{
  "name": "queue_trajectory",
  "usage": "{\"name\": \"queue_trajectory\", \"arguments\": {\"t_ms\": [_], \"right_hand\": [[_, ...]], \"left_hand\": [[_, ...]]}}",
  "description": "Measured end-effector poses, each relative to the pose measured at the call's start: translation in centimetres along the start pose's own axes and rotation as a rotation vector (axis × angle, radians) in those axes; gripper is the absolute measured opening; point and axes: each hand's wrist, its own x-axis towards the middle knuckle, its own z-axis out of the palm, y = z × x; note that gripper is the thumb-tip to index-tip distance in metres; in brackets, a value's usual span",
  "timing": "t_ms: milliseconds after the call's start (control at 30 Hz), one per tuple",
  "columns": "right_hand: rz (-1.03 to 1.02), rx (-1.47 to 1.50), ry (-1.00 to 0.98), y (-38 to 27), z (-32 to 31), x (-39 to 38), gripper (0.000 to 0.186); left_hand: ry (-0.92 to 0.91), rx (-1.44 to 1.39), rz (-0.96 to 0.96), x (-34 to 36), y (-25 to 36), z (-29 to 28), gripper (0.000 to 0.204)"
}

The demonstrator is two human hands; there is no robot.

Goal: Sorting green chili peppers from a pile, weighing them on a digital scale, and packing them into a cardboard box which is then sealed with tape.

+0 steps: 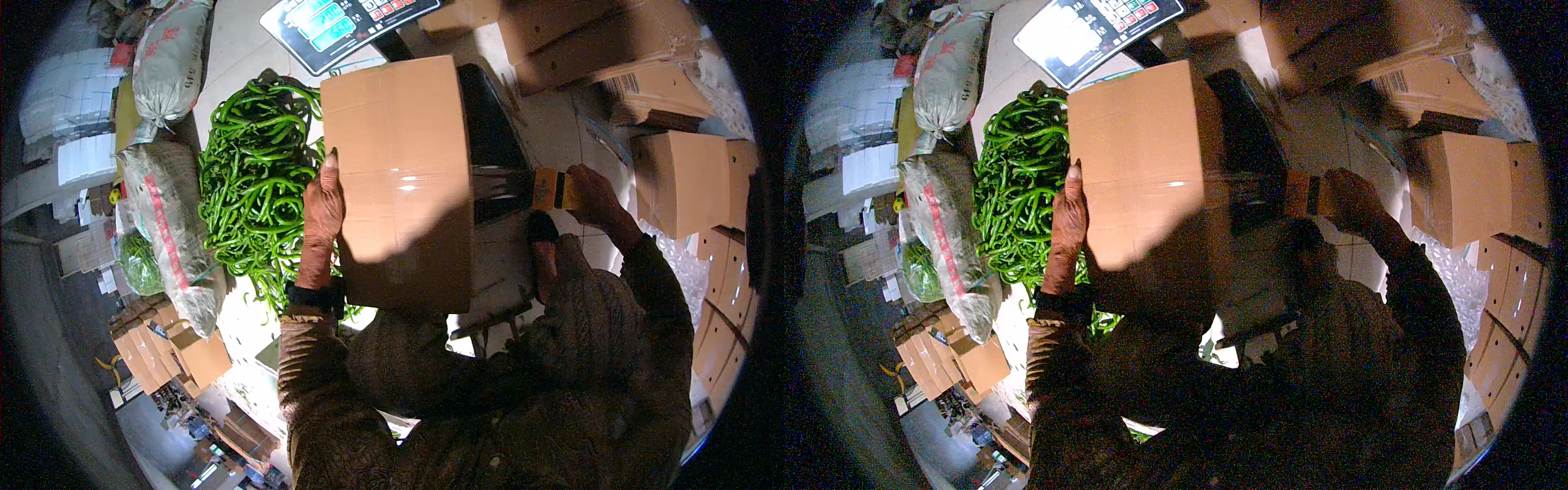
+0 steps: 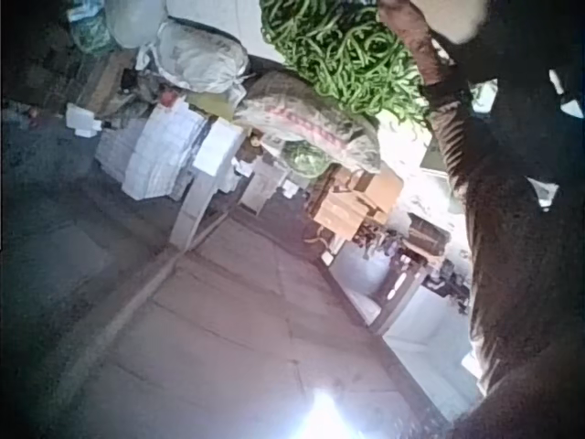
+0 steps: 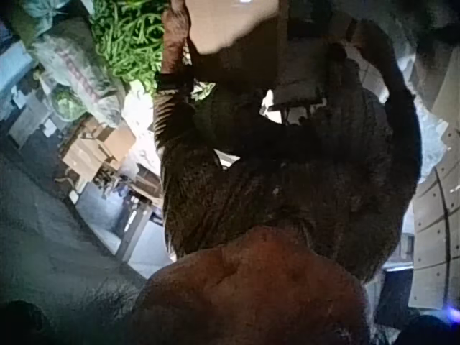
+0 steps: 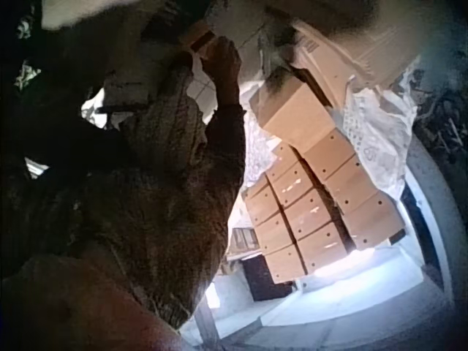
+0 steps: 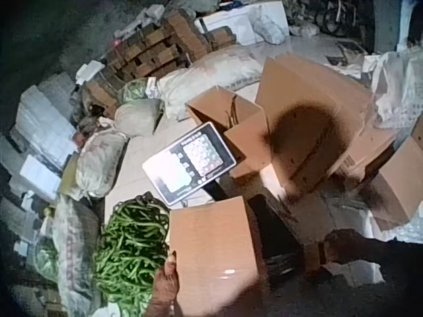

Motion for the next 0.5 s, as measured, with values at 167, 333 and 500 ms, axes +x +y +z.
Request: {"name": "queue_trajectory", "arguments": {"t_ms": [167,333,500], "right_hand": [[0.011,-0.104,0.036,1.7,2.2,-0.4,0.043],[0.051,-0.113,-0.147,-3.8,0.2,3.3,0.065],[0.035,-0.115,-0.344,-9.7,-2.1,7.7,0.049]], "left_hand": [[0.083,-0.016,0.085,-0.6,0.5,0.3,0.066],[0.067,-0.095,0.053,0.1,-0.6,0.6,0.079],[0.069,-0.074,0.034,-0.1,1.5,1.4,0.077]]}}
